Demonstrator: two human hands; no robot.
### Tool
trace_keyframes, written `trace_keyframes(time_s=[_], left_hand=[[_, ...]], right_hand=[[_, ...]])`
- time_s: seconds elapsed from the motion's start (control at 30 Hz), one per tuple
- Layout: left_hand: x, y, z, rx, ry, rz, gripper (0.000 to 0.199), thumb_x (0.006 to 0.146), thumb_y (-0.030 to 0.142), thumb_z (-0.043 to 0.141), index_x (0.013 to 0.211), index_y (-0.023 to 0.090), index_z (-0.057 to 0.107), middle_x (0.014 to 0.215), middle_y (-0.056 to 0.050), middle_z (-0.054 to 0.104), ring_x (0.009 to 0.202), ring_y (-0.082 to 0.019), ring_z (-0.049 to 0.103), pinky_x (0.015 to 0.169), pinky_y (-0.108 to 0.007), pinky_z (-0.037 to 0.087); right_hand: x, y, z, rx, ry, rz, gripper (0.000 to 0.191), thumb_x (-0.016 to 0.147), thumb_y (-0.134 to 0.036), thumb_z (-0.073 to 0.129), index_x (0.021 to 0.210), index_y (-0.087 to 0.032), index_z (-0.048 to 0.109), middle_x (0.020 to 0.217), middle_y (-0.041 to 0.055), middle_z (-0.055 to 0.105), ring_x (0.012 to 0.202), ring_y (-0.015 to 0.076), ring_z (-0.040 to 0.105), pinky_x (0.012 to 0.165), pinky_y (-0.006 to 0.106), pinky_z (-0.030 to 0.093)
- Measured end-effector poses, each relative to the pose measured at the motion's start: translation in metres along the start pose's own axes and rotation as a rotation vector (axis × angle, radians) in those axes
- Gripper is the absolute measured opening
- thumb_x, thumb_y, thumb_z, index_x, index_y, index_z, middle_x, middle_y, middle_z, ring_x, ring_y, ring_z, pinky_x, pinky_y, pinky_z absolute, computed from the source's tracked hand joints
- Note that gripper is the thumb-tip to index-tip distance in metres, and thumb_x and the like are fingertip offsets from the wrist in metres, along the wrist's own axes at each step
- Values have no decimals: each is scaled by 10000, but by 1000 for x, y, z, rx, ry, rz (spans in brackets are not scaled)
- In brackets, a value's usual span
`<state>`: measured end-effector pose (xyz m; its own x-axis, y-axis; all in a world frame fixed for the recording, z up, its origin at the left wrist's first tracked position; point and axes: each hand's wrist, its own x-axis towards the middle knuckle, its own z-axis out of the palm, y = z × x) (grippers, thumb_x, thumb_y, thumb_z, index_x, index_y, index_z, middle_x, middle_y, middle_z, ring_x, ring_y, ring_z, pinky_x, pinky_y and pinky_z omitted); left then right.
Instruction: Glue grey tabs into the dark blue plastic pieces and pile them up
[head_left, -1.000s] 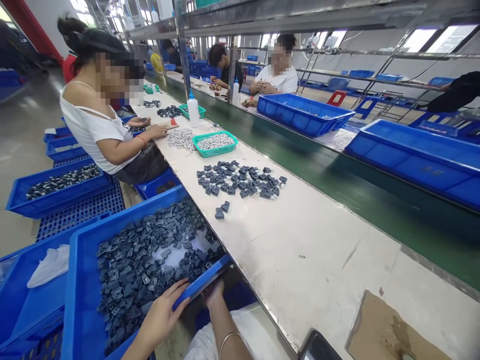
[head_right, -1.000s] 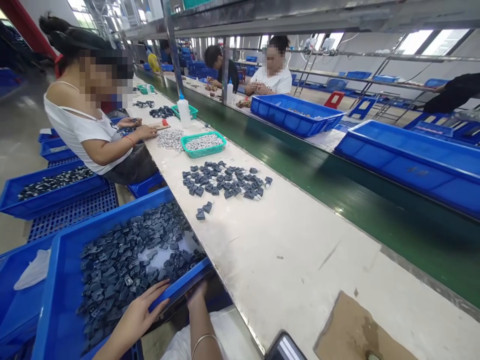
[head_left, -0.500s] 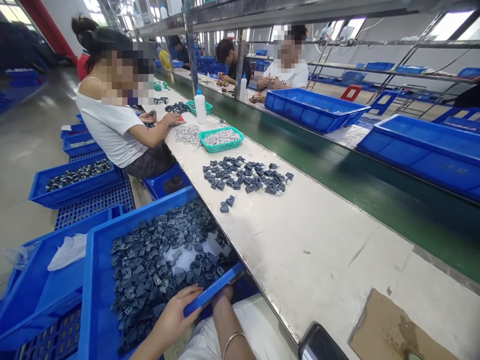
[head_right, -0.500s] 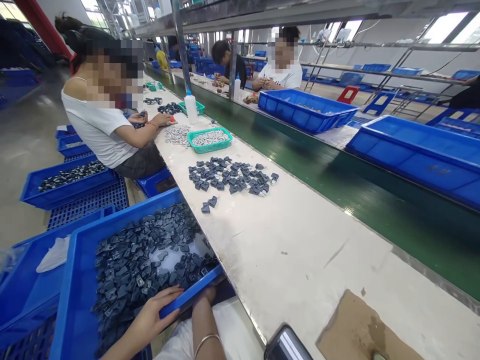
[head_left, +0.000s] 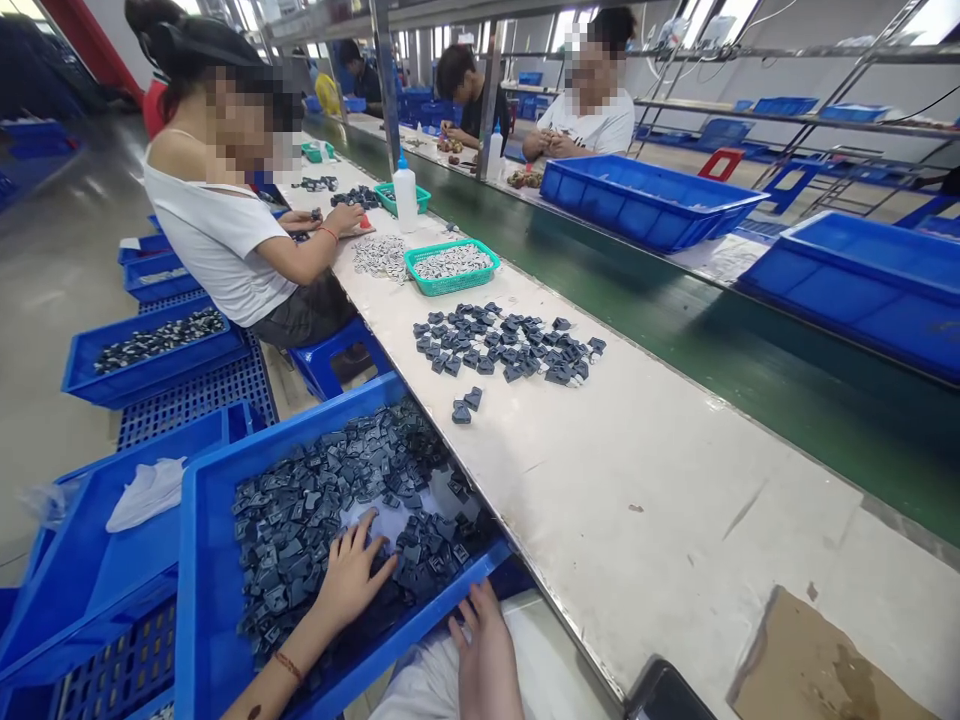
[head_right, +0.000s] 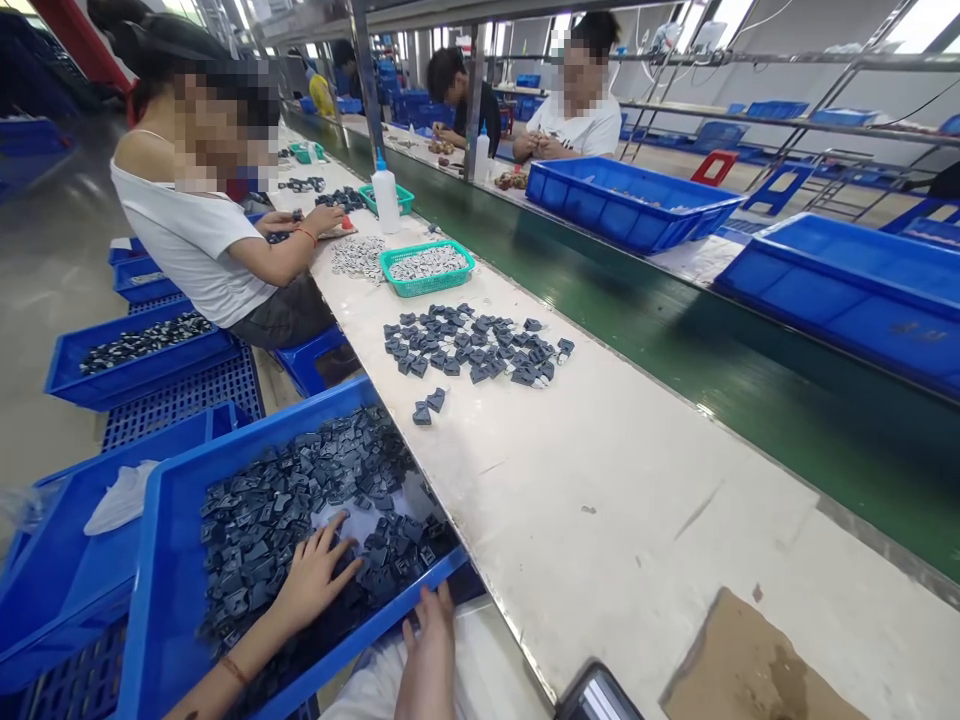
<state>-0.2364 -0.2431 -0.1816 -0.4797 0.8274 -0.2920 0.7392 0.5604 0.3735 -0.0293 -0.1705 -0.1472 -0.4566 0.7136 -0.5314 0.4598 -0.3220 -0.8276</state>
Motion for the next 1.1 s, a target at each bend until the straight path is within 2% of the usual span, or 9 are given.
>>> trace_keyframes(time_s=[0.07, 0.13, 0.2, 0.23, 0.33, 0.47, 0.6, 0.73, 1.1], left_hand=[[-8, 6, 2, 20, -37, 15, 326, 968, 435, 544, 1099, 236, 766, 1504, -121, 590, 1395, -432, 475, 1125, -619, 382], [-12, 13, 1, 27, -72, 22, 349, 962, 455, 539, 1117, 236, 761, 1416, -125, 654, 1346, -433, 505, 1075, -601, 420], [-11, 19, -2, 23, -106, 27, 393, 939, 494, 557, 1177, 241, 741, 1350, -121, 693, 1304, -423, 530, 1036, -567, 455], [-10, 21, -4, 18, -123, 30, 434, 919, 525, 577, 1217, 246, 725, 1329, -118, 705, 1289, -419, 539, 1023, -549, 468], [-4, 25, -11, 2, -171, 35, 596, 848, 632, 636, 1305, 253, 690, 1296, -114, 722, 1248, -417, 570, 995, -496, 499], [-1, 24, -16, -16, -206, 6, 670, 796, 660, 668, 1309, 228, 681, 1333, -118, 693, 1174, -407, 624, 932, -451, 539], [2, 21, -11, -37, -214, -48, 760, 764, 589, 698, 1403, 190, 600, 1385, -137, 663, 1208, -420, 626, 922, -441, 552], [4, 19, -6, -67, -215, -67, 934, 736, 623, 734, 1524, 187, 486, 1489, -164, 594, 1265, -446, 598, 979, -494, 540], [-5, 11, -10, -179, -200, -3, 851, 744, 557, 806, 1455, 183, 527, 1295, -160, 682, 1205, -377, 660, 990, -453, 556]], right_hand=[[-19, -12, -4, -5, 20, -25, 524, 988, -399, 523, 1500, -288, 519, 1483, 117, 602, 1396, 318, 553, 1044, 435, 533], [-19, -38, -5, -55, 6, -93, 634, 936, -309, 569, 1557, -280, 445, 1595, 85, 497, 1488, 274, 450, 1141, 385, 460], [4, -70, -4, -447, -138, -187, 576, 974, -278, 505, 1548, -290, 452, 1637, 58, 440, 1528, 234, 380, 1209, 364, 372], [21, -85, -3, -519, -177, -184, 506, 978, -296, 535, 1484, -293, 533, 1601, 57, 486, 1521, 249, 384, 1226, 382, 342], [78, -108, 5, -677, -226, -57, 569, 916, -388, 726, 1434, -199, 584, 1593, 163, 466, 1506, 389, 367, 1221, 605, 293], [115, -92, 22, -828, -289, 69, 500, 980, -401, 688, 1426, -203, 582, 1563, 128, 497, 1425, 356, 478, 1163, 652, 373], [117, -69, 31, -889, -349, 32, 484, 984, -390, 686, 1419, -201, 588, 1544, 127, 517, 1398, 344, 509, 1147, 627, 409], [121, -65, 29, -911, -400, 0, 441, 991, -383, 680, 1381, -193, 607, 1464, 124, 578, 1289, 309, 597, 1067, 568, 505], [126, -57, 19, -771, -542, -58, 338, 1003, -377, 666, 1289, -198, 656, 1357, 105, 644, 1172, 258, 658, 991, 487, 564]])
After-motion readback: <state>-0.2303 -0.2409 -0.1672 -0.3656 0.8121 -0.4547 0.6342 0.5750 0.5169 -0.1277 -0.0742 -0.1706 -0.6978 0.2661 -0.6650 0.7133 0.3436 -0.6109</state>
